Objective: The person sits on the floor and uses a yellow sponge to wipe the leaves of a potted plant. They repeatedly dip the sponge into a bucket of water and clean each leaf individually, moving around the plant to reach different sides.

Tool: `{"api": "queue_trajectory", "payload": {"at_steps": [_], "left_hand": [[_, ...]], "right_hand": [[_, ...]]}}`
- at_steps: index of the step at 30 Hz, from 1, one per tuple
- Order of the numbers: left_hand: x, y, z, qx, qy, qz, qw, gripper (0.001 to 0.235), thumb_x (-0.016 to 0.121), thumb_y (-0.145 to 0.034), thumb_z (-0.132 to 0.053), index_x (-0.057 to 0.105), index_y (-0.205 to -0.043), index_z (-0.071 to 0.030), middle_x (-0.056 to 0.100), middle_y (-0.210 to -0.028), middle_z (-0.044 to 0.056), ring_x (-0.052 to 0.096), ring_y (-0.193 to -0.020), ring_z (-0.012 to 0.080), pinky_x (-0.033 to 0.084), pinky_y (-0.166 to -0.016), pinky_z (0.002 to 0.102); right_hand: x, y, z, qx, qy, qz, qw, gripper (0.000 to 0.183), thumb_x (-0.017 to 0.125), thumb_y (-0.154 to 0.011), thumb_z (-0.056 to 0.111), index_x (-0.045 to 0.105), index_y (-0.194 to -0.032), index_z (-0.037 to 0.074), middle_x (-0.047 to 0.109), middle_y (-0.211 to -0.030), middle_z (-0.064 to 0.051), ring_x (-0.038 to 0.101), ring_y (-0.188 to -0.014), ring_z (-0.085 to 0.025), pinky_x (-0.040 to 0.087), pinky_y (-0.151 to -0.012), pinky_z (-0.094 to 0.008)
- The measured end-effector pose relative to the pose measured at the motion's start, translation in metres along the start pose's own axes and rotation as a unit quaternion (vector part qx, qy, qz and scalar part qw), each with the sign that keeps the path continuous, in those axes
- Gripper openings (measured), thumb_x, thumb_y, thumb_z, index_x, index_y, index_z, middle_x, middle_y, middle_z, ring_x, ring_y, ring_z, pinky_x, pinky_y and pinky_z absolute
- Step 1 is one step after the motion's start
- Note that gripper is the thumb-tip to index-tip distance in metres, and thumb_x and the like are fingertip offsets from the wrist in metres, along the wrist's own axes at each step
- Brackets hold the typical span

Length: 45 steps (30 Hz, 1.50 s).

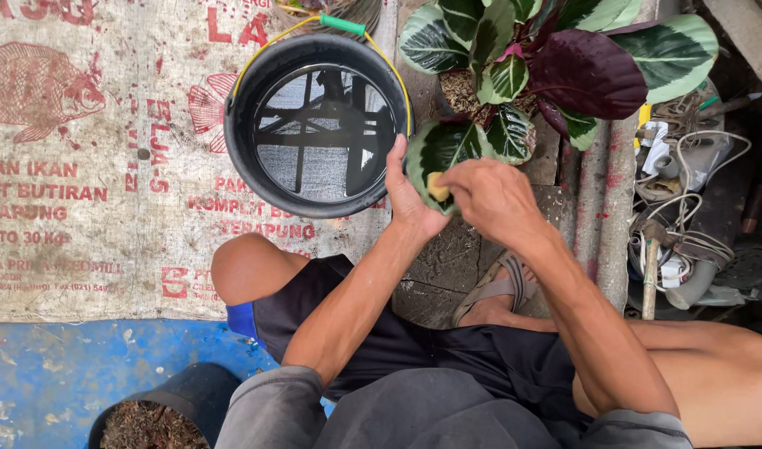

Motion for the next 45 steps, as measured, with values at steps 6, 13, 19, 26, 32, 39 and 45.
{"api": "queue_trajectory", "payload": {"at_steps": [6, 13, 19, 26, 32, 39, 45], "left_hand": [[0.000, 0.008, 0.004, 0.044, 0.008, 0.008, 0.999, 0.052, 0.063, -0.094, -0.045, 0.062, -0.129, -0.007, 0.068, -0.123, 0.011, 0.063, -0.115, 0.0282, 0.048, -0.106, 0.044], [-0.005, 0.000, 0.009, -0.009, -0.026, 0.028, 0.999, 0.042, 0.060, -0.097, -0.032, 0.060, -0.129, -0.005, 0.067, -0.123, 0.012, 0.063, -0.116, 0.0279, 0.048, -0.109, 0.045], [-0.012, -0.005, 0.013, 0.012, 0.011, 0.049, 0.999, 0.044, 0.049, -0.101, -0.035, 0.061, -0.132, -0.006, 0.068, -0.123, 0.010, 0.064, -0.113, 0.0238, 0.049, -0.099, 0.041], [-0.019, -0.010, 0.010, 0.028, 0.030, 0.141, 0.989, 0.038, 0.052, -0.118, -0.039, 0.062, -0.120, -0.003, 0.069, -0.118, 0.012, 0.065, -0.112, 0.0275, 0.052, -0.101, 0.044], [-0.023, -0.012, 0.003, 0.035, 0.021, 0.009, 0.999, 0.039, 0.052, -0.099, -0.038, 0.065, -0.118, -0.008, 0.071, -0.115, 0.009, 0.068, -0.105, 0.0271, 0.052, -0.099, 0.043], [-0.016, -0.009, 0.006, 0.026, -0.004, 0.001, 1.000, 0.038, 0.051, -0.102, -0.039, 0.063, -0.121, -0.008, 0.070, -0.117, 0.009, 0.067, -0.106, 0.0281, 0.051, -0.100, 0.044], [-0.014, -0.009, 0.005, 0.022, -0.008, 0.009, 1.000, 0.041, 0.049, -0.100, -0.040, 0.064, -0.119, -0.008, 0.070, -0.116, 0.009, 0.066, -0.107, 0.0273, 0.050, -0.099, 0.045]], "right_hand": [[-0.010, 0.009, 0.011, 0.042, 0.022, 0.022, 0.999, 0.022, 0.066, -0.089, 0.009, 0.079, -0.107, 0.009, 0.073, -0.090, -0.019, 0.070, -0.083, -0.038, 0.055, -0.076, -0.048], [-0.009, 0.016, 0.012, -0.053, 0.014, -0.048, 0.997, 0.023, 0.064, -0.088, 0.003, 0.075, -0.108, 0.005, 0.076, -0.099, -0.016, 0.070, -0.087, -0.035, 0.055, -0.081, -0.043], [-0.008, 0.002, -0.008, -0.019, 0.038, -0.084, 0.996, 0.022, 0.065, -0.092, -0.003, 0.076, -0.111, 0.001, 0.075, -0.100, -0.018, 0.070, -0.088, -0.035, 0.055, -0.081, -0.042], [-0.001, 0.002, 0.000, -0.006, 0.003, -0.060, 0.998, 0.022, 0.066, -0.092, 0.002, 0.076, -0.112, 0.002, 0.076, -0.101, -0.018, 0.067, -0.088, -0.037, 0.054, -0.080, -0.044], [-0.004, 0.008, 0.013, 0.023, -0.067, 0.042, 0.997, 0.023, 0.066, -0.088, 0.008, 0.076, -0.108, 0.002, 0.073, -0.090, -0.019, 0.068, -0.085, -0.035, 0.054, -0.077, -0.045], [-0.004, 0.010, 0.023, -0.001, -0.045, 0.018, 0.999, 0.024, 0.064, -0.089, 0.005, 0.075, -0.109, 0.000, 0.073, -0.094, -0.019, 0.068, -0.089, -0.037, 0.053, -0.082, -0.045], [-0.033, 0.012, 0.021, 0.025, -0.022, -0.008, 0.999, 0.022, 0.062, -0.092, 0.003, 0.076, -0.109, 0.000, 0.073, -0.092, -0.019, 0.068, -0.088, -0.036, 0.053, -0.083, -0.046]]}}
Point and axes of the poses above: each hand's wrist, its own y-axis away from the middle knuckle, its own x-axis out of the palm, z = x × y, the point moved 4 cm from there along -y, towards the middle knuckle
